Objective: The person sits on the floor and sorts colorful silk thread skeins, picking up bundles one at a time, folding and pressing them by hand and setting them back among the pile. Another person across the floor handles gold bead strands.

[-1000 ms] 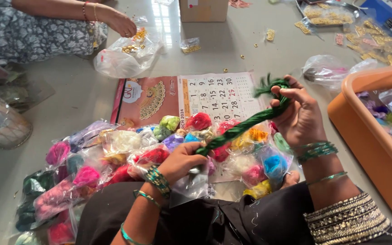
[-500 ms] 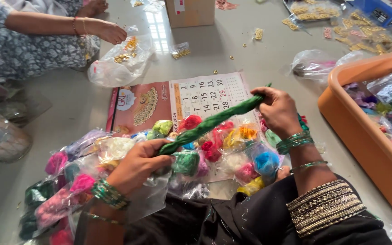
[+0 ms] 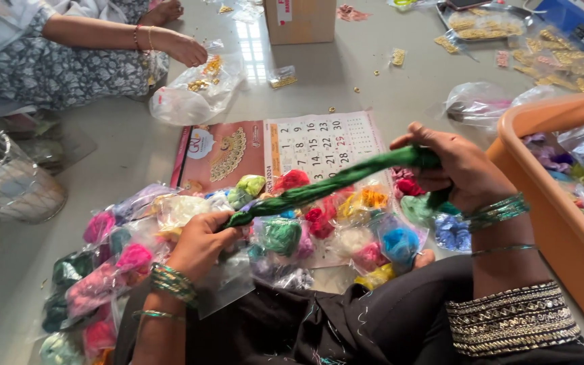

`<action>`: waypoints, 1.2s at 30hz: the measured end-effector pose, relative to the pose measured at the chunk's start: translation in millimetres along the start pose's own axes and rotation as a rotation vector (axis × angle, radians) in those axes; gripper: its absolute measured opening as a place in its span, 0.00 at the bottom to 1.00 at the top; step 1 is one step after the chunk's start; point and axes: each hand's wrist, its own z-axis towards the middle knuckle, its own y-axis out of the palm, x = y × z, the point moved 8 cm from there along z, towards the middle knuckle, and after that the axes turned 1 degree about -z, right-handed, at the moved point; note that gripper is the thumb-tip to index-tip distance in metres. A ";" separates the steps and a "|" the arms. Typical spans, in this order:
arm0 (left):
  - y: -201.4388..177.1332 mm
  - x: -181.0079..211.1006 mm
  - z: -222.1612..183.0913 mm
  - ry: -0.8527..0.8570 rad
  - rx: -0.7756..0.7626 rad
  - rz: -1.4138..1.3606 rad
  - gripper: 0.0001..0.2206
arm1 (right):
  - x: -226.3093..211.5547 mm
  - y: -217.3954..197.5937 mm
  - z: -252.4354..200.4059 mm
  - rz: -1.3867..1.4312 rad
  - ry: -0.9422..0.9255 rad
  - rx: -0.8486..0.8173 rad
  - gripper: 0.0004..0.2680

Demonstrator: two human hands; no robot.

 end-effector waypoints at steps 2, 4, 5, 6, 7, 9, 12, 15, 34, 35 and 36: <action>0.2 -3.2 2.0 -0.032 -0.043 -0.029 0.09 | 5.2 -16.8 3.0 -0.031 0.000 -0.008 0.12; -1.7 -16.1 5.6 -0.066 -0.079 -0.055 0.09 | 4.7 -19.2 2.4 -0.059 0.001 -0.024 0.14; -6.5 -24.6 8.1 -0.050 -0.063 -0.099 0.09 | 1.4 -12.0 0.4 -0.173 0.000 -0.045 0.12; -11.7 -33.1 10.5 -0.034 -0.047 -0.143 0.09 | -1.8 -4.6 -1.7 -0.287 -0.001 -0.066 0.10; -10.3 -39.9 12.8 -0.037 -0.042 -0.142 0.09 | -6.1 0.2 -4.2 -0.285 0.001 -0.070 0.10; -13.9 -56.0 17.0 -0.073 0.052 -0.072 0.08 | -18.1 6.3 -9.7 -0.454 -0.034 -0.033 0.09; 38.7 -62.5 24.9 -0.132 -0.007 0.288 0.09 | -31.7 3.7 -18.1 -0.316 -0.135 0.056 0.08; 83.8 -54.8 30.1 -0.051 0.011 0.434 0.12 | -43.6 11.8 -21.7 -0.127 -0.232 0.090 0.08; 166.8 69.0 2.3 0.444 0.339 0.790 0.40 | -45.5 76.8 -28.3 -0.471 -0.211 -0.003 0.09; 163.7 97.9 -0.1 0.490 0.326 0.627 0.44 | -43.1 84.8 -26.8 -0.459 -0.241 -0.081 0.09; 159.4 126.9 -2.7 0.533 0.312 0.464 0.47 | -40.7 93.5 -25.7 -0.445 -0.270 -0.160 0.09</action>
